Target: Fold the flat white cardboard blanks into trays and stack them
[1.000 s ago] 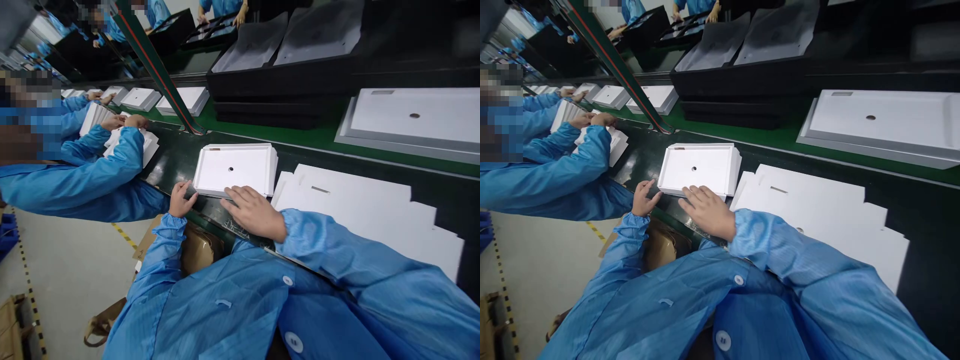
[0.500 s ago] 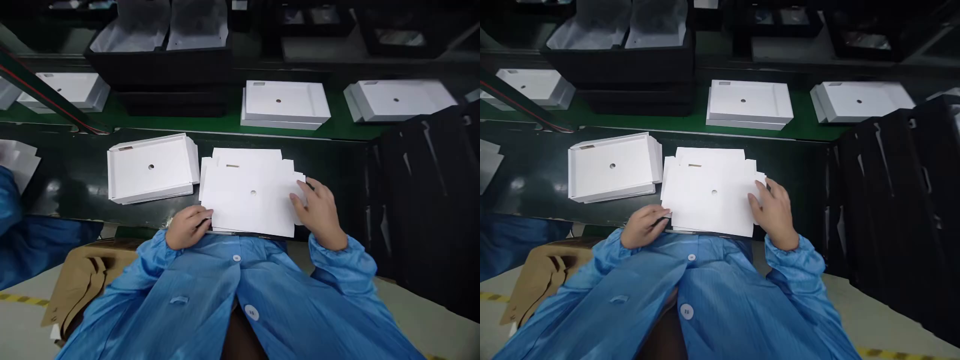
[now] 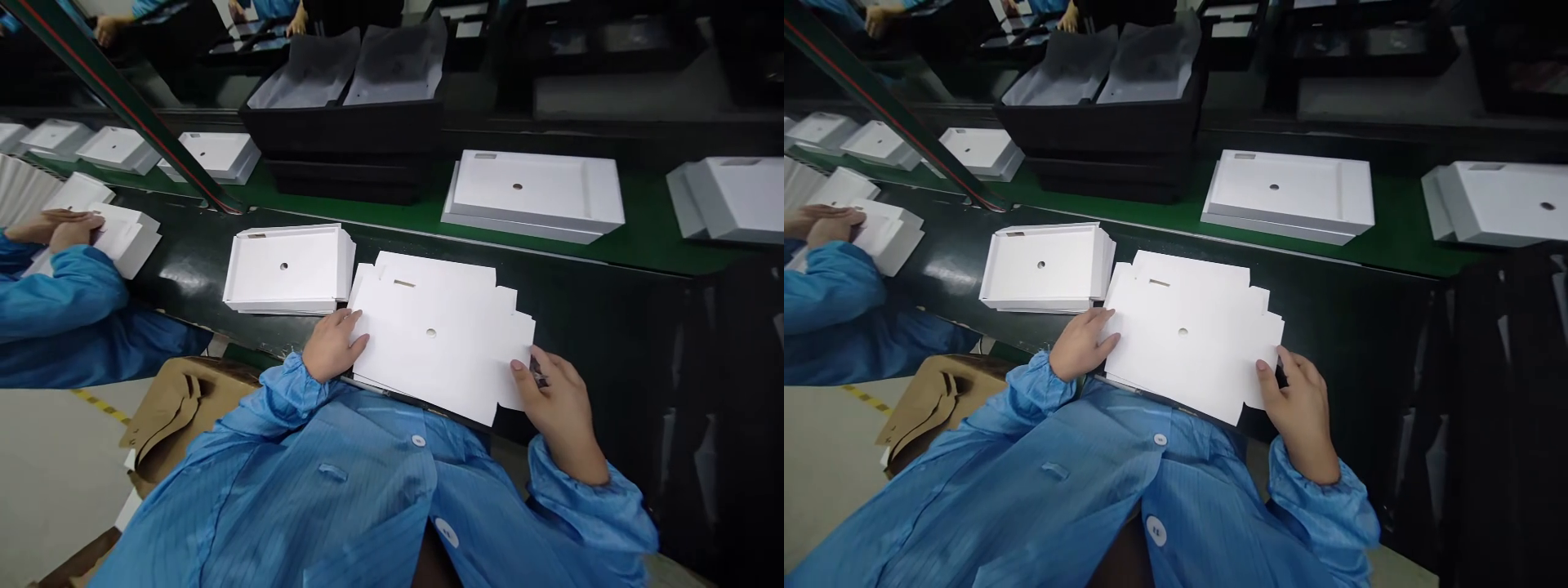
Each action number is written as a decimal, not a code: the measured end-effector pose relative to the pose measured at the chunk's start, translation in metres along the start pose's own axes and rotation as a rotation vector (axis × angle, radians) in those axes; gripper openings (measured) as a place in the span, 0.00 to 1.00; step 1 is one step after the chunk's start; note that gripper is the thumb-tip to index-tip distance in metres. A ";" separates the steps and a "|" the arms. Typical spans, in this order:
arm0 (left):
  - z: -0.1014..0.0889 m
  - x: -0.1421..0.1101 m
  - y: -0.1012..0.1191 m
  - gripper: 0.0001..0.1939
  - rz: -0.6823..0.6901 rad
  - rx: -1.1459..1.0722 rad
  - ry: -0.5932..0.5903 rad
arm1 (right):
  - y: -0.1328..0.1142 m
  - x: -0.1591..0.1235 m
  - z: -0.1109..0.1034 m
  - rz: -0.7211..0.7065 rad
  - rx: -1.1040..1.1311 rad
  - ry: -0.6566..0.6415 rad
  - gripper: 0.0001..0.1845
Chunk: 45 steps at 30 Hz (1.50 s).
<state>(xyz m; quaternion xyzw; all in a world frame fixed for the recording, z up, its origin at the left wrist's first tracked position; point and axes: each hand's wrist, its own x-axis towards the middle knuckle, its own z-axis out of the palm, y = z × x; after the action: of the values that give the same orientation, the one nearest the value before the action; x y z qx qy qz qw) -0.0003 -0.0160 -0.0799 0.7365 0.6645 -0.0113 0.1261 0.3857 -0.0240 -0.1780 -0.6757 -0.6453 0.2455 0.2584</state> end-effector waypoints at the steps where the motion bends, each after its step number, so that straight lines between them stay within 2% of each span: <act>1: -0.001 -0.003 0.000 0.27 0.000 -0.011 -0.010 | -0.002 -0.001 -0.002 -0.023 -0.007 -0.001 0.42; 6: -0.005 -0.010 0.000 0.26 0.003 -0.101 0.010 | -0.017 -0.008 -0.012 -0.075 -0.057 -0.020 0.39; 11: -0.003 -0.011 -0.003 0.22 0.001 -0.295 0.148 | -0.026 -0.014 -0.017 -0.054 -0.067 -0.006 0.37; 14: 0.003 -0.010 -0.007 0.23 -0.068 -0.617 0.200 | -0.025 -0.016 -0.016 -0.045 -0.029 0.034 0.35; 16: 0.007 -0.008 -0.007 0.31 -0.125 -0.925 0.162 | -0.024 -0.017 -0.016 -0.005 0.012 0.065 0.34; 18: 0.008 -0.005 -0.007 0.42 -0.164 -1.190 0.100 | -0.024 -0.018 -0.017 0.093 0.069 0.093 0.33; 20: 0.006 -0.002 -0.005 0.46 -0.186 -1.311 0.042 | -0.025 -0.017 -0.020 0.218 0.212 0.120 0.34; 21: 0.003 -0.001 -0.005 0.43 -0.200 -1.312 0.018 | -0.026 -0.017 -0.021 0.273 0.326 0.130 0.36; 24: -0.007 0.002 -0.004 0.30 -0.260 -1.183 -0.044 | -0.028 -0.014 -0.023 0.371 0.727 0.121 0.37; 26: -0.012 0.005 -0.005 0.27 -0.293 -1.084 -0.058 | -0.028 -0.013 -0.022 0.416 0.889 0.057 0.33; 29: -0.014 0.011 -0.005 0.29 -0.288 -1.047 -0.045 | -0.024 -0.012 -0.019 0.437 0.955 -0.004 0.27; 33: -0.012 0.021 -0.007 0.39 -0.178 -1.033 -0.054 | -0.017 -0.008 -0.020 0.420 1.000 0.021 0.25; 34: -0.013 0.024 -0.007 0.40 -0.128 -0.955 -0.009 | -0.016 -0.007 -0.021 0.427 1.011 0.013 0.25; 36: -0.019 0.029 -0.004 0.40 -0.016 -0.711 0.162 | -0.014 -0.003 -0.024 0.443 1.030 -0.021 0.25; 38: -0.030 0.036 0.006 0.37 0.106 -0.437 0.302 | -0.013 -0.001 -0.026 0.456 1.048 -0.052 0.26; 39: -0.036 0.041 0.013 0.34 0.172 -0.323 0.323 | -0.013 0.001 -0.027 0.459 1.059 -0.061 0.26; 42: -0.051 0.066 0.039 0.25 0.350 -0.100 0.242 | -0.011 0.004 -0.025 0.437 1.081 -0.075 0.27; 45: -0.055 0.103 0.061 0.29 0.456 -0.002 0.024 | -0.007 0.011 -0.022 0.359 1.008 -0.129 0.27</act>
<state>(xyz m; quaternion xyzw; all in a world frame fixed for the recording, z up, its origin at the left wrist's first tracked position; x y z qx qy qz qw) 0.0636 0.0905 -0.0356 0.8676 0.4822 0.0269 0.1181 0.3958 -0.0135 -0.1569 -0.5511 -0.3365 0.6060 0.4645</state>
